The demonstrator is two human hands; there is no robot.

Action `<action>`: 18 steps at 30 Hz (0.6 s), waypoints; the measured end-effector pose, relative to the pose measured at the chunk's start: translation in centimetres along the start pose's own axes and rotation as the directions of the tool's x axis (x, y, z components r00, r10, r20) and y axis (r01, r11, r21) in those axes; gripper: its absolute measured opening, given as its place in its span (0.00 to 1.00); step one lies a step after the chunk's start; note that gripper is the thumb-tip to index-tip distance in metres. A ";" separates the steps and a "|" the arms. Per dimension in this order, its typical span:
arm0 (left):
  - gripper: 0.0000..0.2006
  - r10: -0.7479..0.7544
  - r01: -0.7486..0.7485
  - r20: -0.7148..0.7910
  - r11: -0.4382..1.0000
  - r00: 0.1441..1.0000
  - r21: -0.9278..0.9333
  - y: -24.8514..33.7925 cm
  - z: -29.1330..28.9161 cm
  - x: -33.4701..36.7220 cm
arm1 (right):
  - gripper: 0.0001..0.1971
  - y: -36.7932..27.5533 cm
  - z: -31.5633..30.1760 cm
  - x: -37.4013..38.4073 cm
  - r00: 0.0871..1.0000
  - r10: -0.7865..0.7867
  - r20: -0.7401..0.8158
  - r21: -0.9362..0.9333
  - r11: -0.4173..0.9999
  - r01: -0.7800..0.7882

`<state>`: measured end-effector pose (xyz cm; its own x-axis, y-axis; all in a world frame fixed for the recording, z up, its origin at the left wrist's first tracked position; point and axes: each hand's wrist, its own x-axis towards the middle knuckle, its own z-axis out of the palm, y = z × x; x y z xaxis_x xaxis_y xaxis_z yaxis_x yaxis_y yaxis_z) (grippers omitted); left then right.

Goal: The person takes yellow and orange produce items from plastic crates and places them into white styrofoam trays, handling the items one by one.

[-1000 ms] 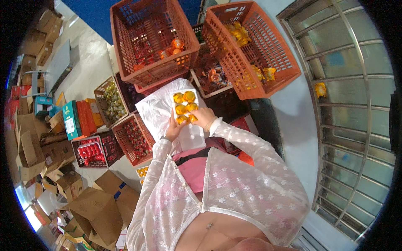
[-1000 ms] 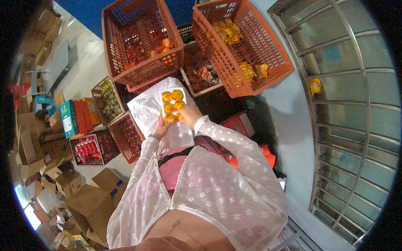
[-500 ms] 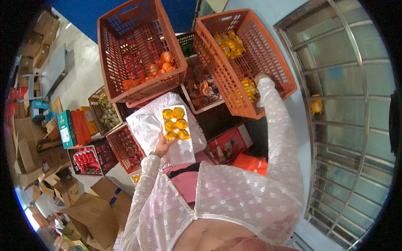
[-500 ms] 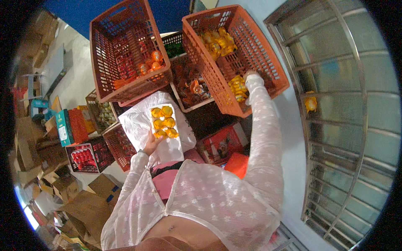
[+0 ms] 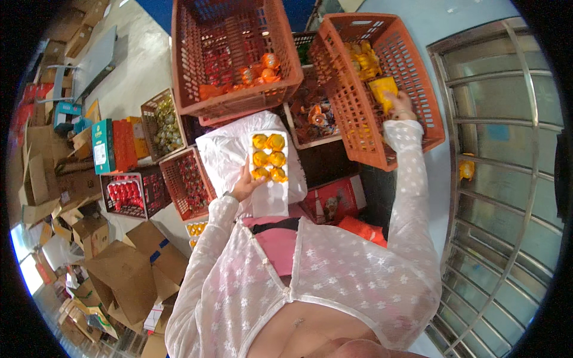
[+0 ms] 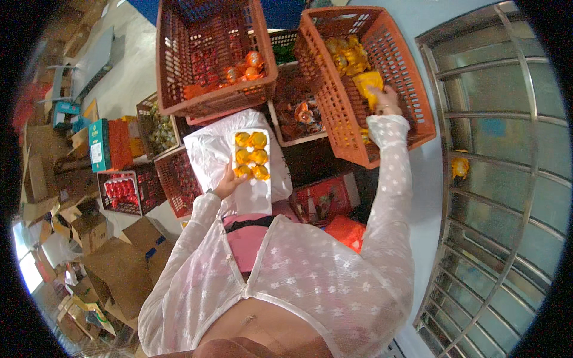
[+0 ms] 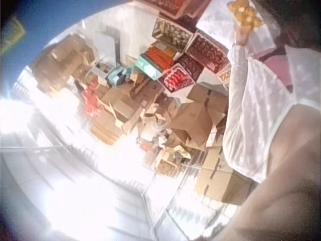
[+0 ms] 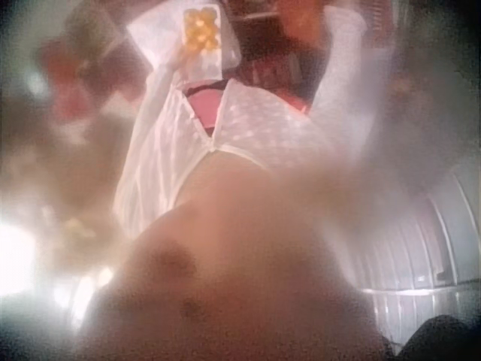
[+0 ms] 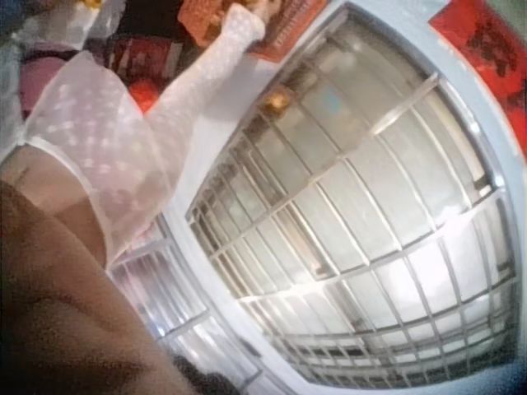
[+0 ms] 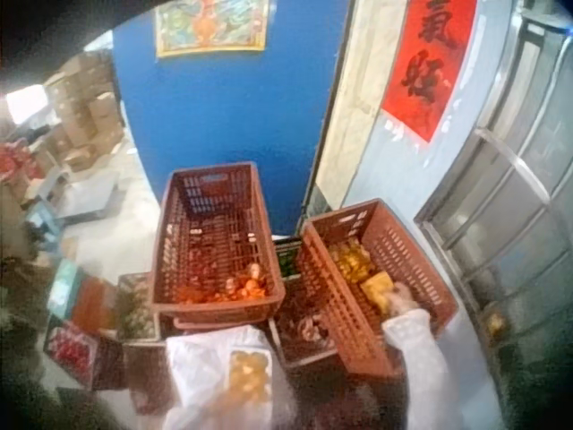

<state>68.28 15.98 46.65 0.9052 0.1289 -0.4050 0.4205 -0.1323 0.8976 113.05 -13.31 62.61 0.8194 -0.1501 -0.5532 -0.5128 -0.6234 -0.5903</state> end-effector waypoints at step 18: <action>0.32 -0.039 0.018 -0.123 0.986 0.992 -0.168 -3.4 0.7 -0.5 | 0.19 16.2 23.5 -29.1 0.499 -0.694 0.518 -0.033 0.567 0.823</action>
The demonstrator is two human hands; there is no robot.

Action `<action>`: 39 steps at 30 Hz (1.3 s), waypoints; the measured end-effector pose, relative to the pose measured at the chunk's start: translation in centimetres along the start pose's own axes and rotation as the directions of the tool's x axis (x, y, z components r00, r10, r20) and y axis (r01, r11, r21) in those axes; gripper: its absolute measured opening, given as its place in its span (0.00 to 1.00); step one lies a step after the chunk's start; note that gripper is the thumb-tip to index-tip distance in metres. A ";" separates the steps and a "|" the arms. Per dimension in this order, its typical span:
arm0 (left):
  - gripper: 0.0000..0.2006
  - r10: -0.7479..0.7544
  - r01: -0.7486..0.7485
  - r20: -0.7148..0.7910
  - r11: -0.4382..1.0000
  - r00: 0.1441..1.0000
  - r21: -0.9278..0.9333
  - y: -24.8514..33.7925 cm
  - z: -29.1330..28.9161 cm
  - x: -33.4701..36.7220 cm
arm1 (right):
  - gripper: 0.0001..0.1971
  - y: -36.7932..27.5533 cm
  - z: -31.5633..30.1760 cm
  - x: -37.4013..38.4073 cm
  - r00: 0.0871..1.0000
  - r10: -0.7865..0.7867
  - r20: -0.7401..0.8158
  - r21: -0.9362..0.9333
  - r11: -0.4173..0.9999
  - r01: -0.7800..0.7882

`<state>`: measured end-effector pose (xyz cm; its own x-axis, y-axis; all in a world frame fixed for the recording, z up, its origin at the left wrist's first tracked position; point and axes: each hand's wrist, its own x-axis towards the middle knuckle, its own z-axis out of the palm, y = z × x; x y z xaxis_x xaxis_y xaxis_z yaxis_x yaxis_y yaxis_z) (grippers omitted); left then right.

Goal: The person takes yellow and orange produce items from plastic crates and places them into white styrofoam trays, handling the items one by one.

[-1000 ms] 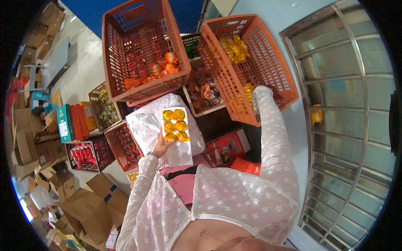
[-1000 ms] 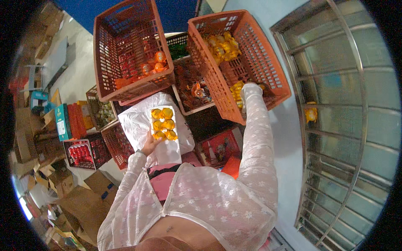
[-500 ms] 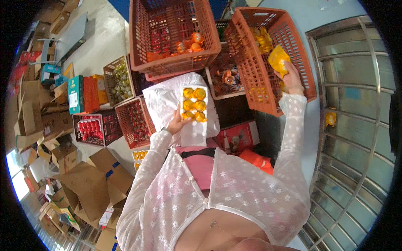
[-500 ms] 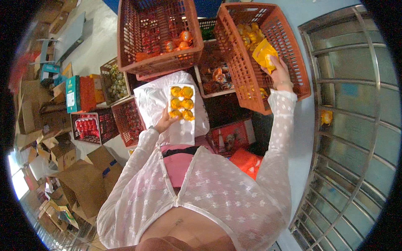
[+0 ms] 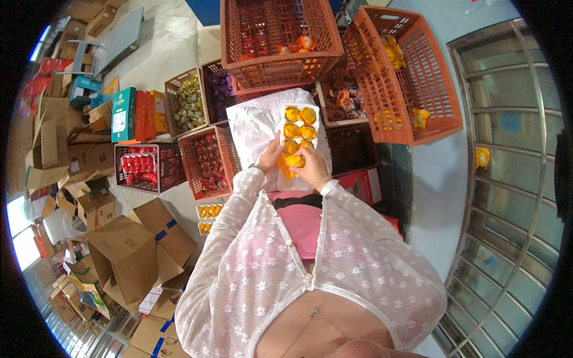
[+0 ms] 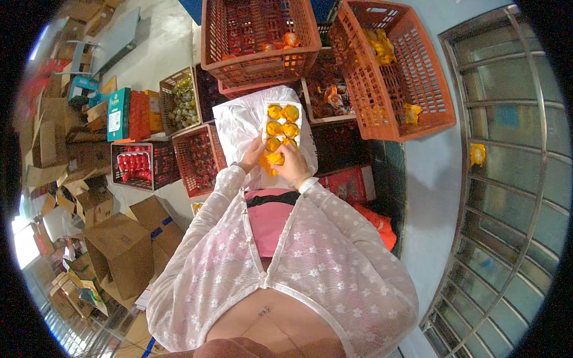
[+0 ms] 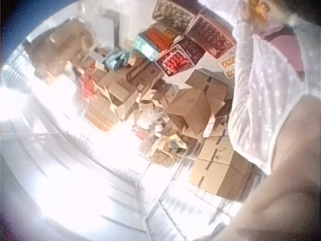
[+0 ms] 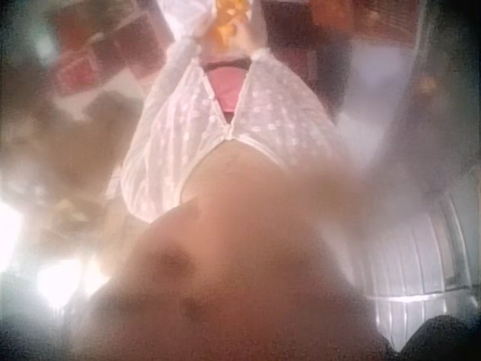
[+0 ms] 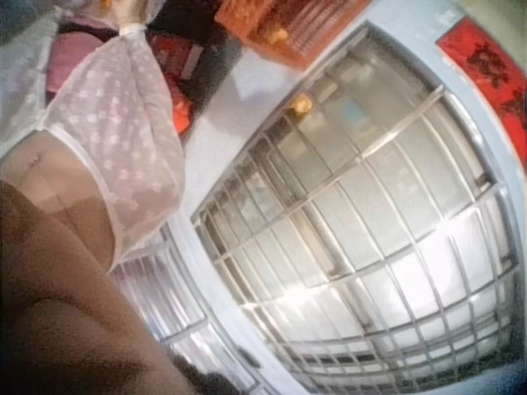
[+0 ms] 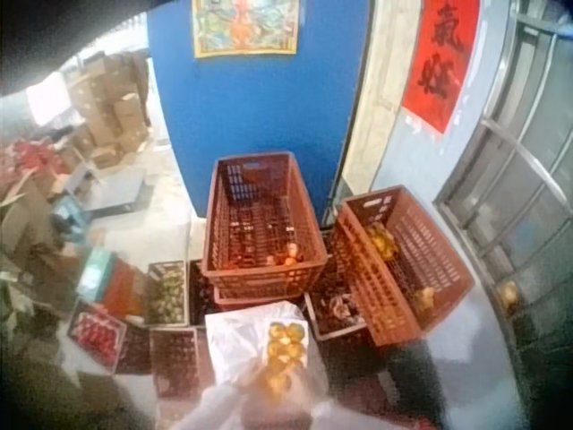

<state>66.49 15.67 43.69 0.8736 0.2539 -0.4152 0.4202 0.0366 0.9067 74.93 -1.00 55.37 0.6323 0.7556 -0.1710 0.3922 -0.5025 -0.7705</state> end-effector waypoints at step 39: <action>0.30 0.179 -0.167 -0.020 0.946 0.984 0.278 1.3 0.6 -0.2 | 0.17 12.3 -33.6 11.5 0.534 0.823 -0.196 0.024 0.548 -0.836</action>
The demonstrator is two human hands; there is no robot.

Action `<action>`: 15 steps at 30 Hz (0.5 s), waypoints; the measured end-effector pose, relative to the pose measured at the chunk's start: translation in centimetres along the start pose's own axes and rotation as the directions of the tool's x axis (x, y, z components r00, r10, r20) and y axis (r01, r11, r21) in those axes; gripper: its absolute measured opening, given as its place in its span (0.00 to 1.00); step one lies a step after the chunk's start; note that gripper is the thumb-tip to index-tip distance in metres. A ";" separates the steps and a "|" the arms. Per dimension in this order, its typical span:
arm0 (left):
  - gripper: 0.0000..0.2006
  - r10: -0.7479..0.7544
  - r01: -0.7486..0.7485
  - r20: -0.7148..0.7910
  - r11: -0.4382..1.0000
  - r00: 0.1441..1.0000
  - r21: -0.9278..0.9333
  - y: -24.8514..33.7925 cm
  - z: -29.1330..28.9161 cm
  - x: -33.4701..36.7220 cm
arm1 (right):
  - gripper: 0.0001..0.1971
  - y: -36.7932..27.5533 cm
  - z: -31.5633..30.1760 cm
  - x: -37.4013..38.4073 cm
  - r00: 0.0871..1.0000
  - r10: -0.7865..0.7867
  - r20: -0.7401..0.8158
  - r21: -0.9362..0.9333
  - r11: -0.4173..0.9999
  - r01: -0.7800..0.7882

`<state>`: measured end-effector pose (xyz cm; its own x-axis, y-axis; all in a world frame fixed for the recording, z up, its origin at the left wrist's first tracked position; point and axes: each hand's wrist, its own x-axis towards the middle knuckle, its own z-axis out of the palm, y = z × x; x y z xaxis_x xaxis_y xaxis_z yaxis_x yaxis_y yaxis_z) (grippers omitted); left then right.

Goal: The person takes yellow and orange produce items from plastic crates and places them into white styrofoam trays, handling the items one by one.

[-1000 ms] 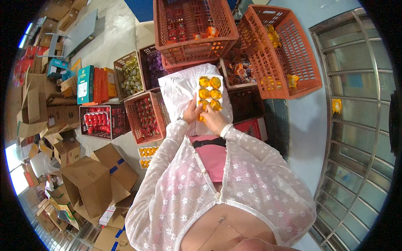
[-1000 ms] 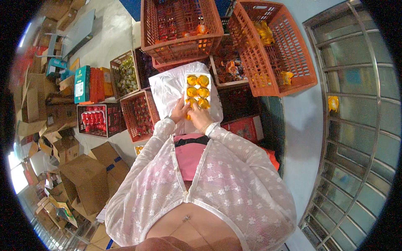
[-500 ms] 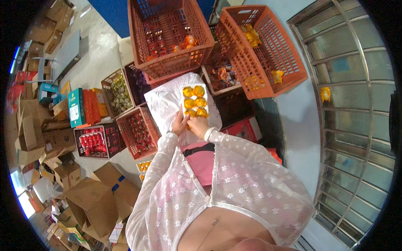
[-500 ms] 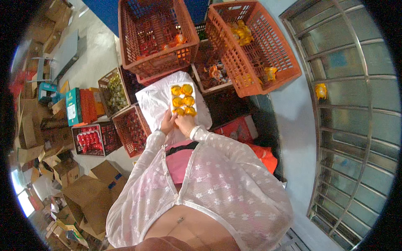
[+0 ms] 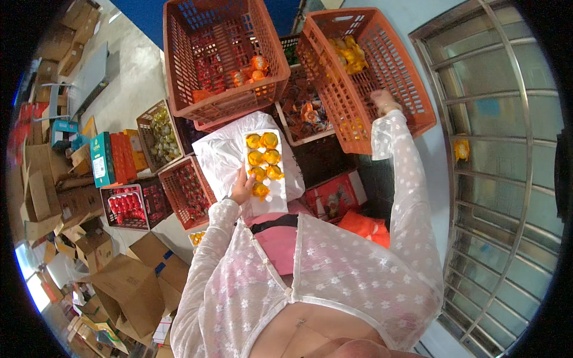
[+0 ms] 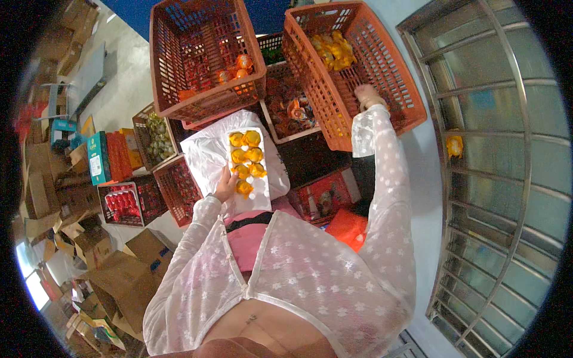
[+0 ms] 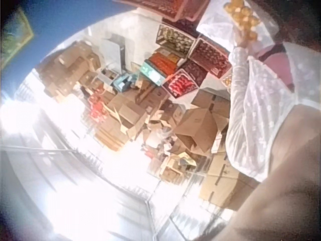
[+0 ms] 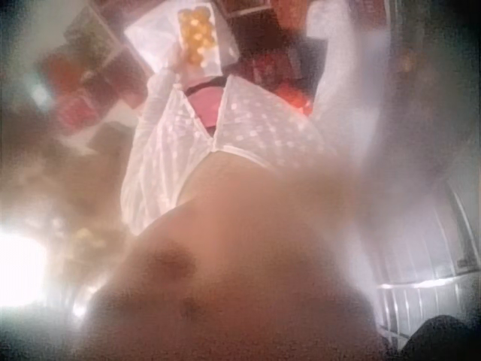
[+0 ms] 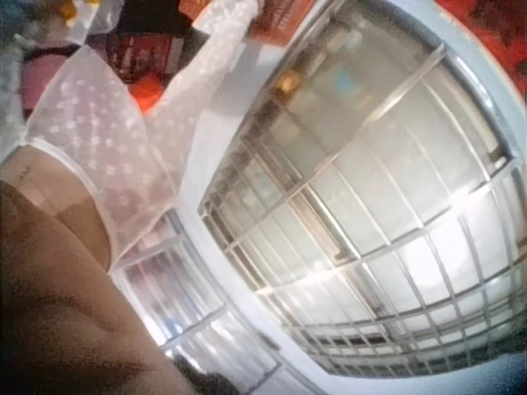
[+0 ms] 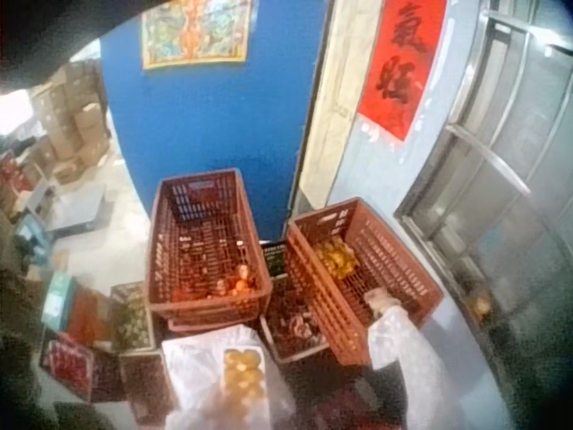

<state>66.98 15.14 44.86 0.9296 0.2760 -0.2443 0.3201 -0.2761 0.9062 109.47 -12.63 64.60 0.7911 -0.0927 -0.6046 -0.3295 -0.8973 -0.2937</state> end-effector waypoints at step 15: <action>0.30 -0.018 0.018 0.013 0.999 1.000 -0.041 0.3 -0.2 0.4 | 0.31 8.9 5.2 12.1 0.980 0.163 0.112 -0.912 0.409 0.036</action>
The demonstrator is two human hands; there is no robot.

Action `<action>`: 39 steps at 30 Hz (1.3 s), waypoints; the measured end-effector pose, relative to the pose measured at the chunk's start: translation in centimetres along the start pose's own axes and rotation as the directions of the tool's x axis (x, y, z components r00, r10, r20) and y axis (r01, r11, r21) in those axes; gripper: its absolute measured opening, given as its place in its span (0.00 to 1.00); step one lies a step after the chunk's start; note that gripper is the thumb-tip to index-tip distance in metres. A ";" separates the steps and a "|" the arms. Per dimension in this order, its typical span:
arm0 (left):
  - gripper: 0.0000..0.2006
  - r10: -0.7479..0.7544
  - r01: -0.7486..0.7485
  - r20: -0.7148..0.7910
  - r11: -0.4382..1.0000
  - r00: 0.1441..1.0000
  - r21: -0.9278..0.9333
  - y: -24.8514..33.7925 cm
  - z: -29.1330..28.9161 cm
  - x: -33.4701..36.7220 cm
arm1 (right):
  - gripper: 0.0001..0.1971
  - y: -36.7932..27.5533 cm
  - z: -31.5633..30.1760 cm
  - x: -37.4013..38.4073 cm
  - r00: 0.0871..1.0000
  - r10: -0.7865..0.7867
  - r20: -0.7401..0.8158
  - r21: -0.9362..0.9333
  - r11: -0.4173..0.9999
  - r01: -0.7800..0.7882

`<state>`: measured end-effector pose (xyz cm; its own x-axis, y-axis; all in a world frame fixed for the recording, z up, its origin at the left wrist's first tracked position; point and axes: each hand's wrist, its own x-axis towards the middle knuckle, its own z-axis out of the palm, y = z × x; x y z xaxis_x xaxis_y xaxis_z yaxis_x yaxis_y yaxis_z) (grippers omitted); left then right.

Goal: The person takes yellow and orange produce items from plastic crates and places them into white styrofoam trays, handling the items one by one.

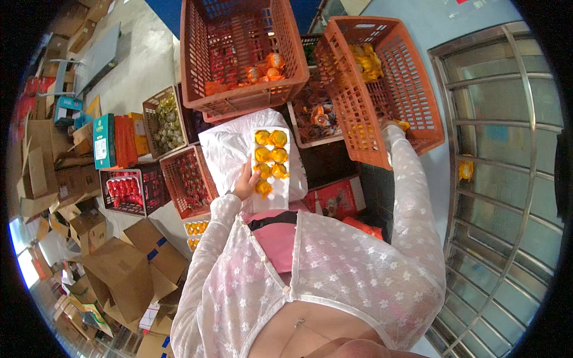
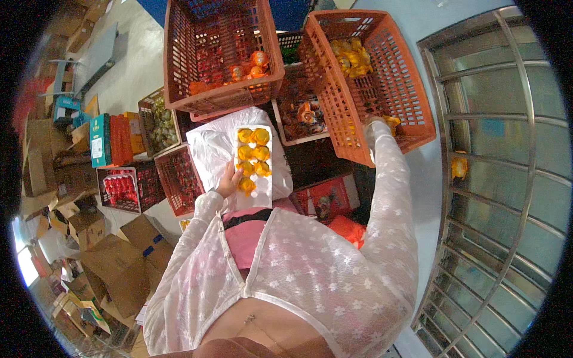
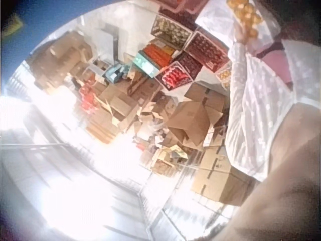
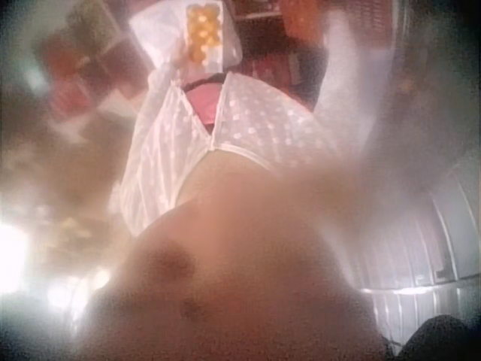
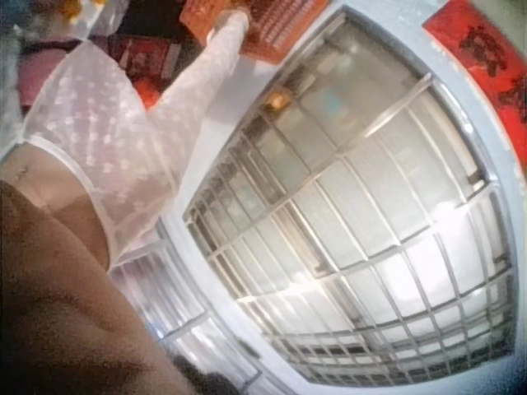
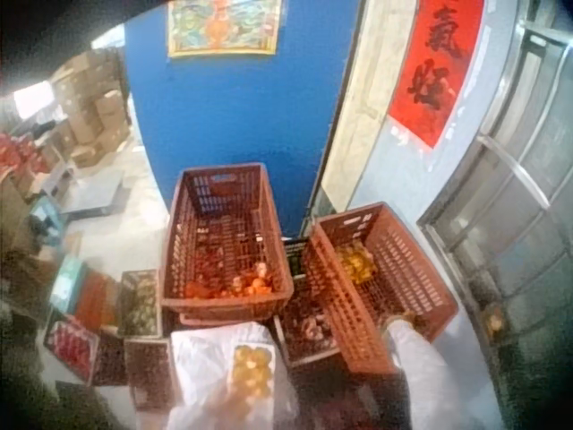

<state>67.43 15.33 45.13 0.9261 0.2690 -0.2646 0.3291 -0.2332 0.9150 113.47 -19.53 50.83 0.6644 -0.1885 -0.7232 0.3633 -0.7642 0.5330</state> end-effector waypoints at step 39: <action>0.34 -0.022 0.022 -0.023 0.999 0.999 -0.025 -0.7 0.3 -0.6 | 0.06 -26.8 13.1 -30.2 0.338 -0.563 -0.754 -0.059 0.571 0.819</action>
<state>66.72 15.04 44.51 0.9140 0.2959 -0.2777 0.3445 -0.2041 0.9163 75.12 -1.43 52.66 0.5129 0.8315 -0.2132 0.7900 -0.5544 -0.2617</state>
